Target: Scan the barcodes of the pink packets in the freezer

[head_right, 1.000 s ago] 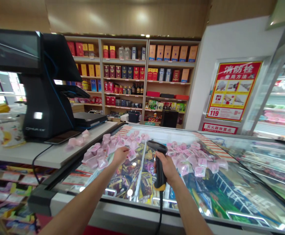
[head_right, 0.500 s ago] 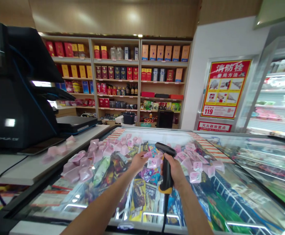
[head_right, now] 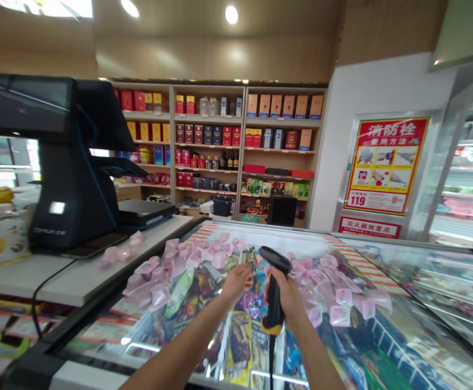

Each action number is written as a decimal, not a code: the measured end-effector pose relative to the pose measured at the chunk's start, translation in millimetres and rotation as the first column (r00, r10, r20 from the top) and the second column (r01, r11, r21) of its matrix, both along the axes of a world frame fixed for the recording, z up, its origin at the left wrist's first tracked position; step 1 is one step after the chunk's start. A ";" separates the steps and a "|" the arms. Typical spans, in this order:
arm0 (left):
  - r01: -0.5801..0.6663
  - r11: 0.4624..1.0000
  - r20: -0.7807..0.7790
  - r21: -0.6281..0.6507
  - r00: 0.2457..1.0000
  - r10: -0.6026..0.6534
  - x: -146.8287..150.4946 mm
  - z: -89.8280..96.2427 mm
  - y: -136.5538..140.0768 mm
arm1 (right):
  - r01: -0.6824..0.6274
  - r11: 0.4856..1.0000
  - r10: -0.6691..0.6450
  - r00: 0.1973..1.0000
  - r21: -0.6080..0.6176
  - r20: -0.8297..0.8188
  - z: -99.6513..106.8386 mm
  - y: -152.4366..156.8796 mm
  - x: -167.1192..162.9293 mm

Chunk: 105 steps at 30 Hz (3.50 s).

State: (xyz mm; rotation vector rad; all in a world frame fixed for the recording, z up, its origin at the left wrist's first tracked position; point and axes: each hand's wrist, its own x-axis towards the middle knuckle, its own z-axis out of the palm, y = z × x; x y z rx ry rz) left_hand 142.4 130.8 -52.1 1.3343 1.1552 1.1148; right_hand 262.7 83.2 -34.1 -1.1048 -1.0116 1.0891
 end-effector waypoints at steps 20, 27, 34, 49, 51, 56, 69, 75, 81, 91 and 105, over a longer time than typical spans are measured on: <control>-0.305 0.951 0.280 -0.060 0.909 0.309 -269.5 93.7 -127.2 | -0.040 0.963 -0.230 0.397 0.267 0.889 -31.1 113.8 -145.3; -0.614 0.783 0.101 0.100 0.789 0.606 -362.3 142.4 -164.1 | -0.007 0.947 -0.302 0.310 0.320 0.901 -52.1 115.5 -142.1; -0.328 0.941 0.214 -0.089 0.916 0.339 -303.7 88.3 -163.7 | 0.156 0.974 -0.207 0.910 0.167 0.360 -46.5 107.9 -126.4; 0.080 0.990 0.216 -0.116 0.975 -0.054 -162.1 42.0 -130.0 | -0.197 0.980 0.187 0.856 0.029 -0.482 -49.6 76.7 -72.6; 0.057 0.992 0.182 -0.111 0.983 -0.036 -160.9 43.2 -128.0 | -0.151 0.988 0.156 0.908 0.042 -0.388 -47.8 78.2 -72.5; -0.023 0.999 0.112 -0.036 0.993 0.027 -170.2 40.1 -113.3 | 0.154 0.952 -0.255 0.879 0.266 0.404 -39.8 82.3 -61.1; -0.142 0.987 0.187 -0.079 0.970 0.155 -210.7 37.0 -111.7 | 0.147 0.898 -0.377 -0.231 0.415 0.897 -41.0 82.3 -17.8; -0.183 0.980 0.163 -0.074 0.968 0.193 -236.7 30.6 -109.3 | 0.119 0.882 -0.448 -0.089 0.456 0.890 -36.0 101.2 -30.5; -0.167 0.982 0.161 -0.090 0.970 0.180 -241.8 30.0 -108.3 | -0.092 0.970 -0.200 0.227 0.225 0.953 -34.4 140.4 -132.6; -0.105 0.989 0.153 -0.107 0.981 0.121 -232.7 37.1 -120.6 | -0.108 0.968 -0.171 0.377 0.226 0.910 -50.8 139.4 -127.6; 0.016 0.999 0.140 -0.030 0.990 -0.011 -200.0 61.2 -158.8 | -0.103 0.894 -0.261 0.671 0.435 0.694 -41.3 82.3 -84.3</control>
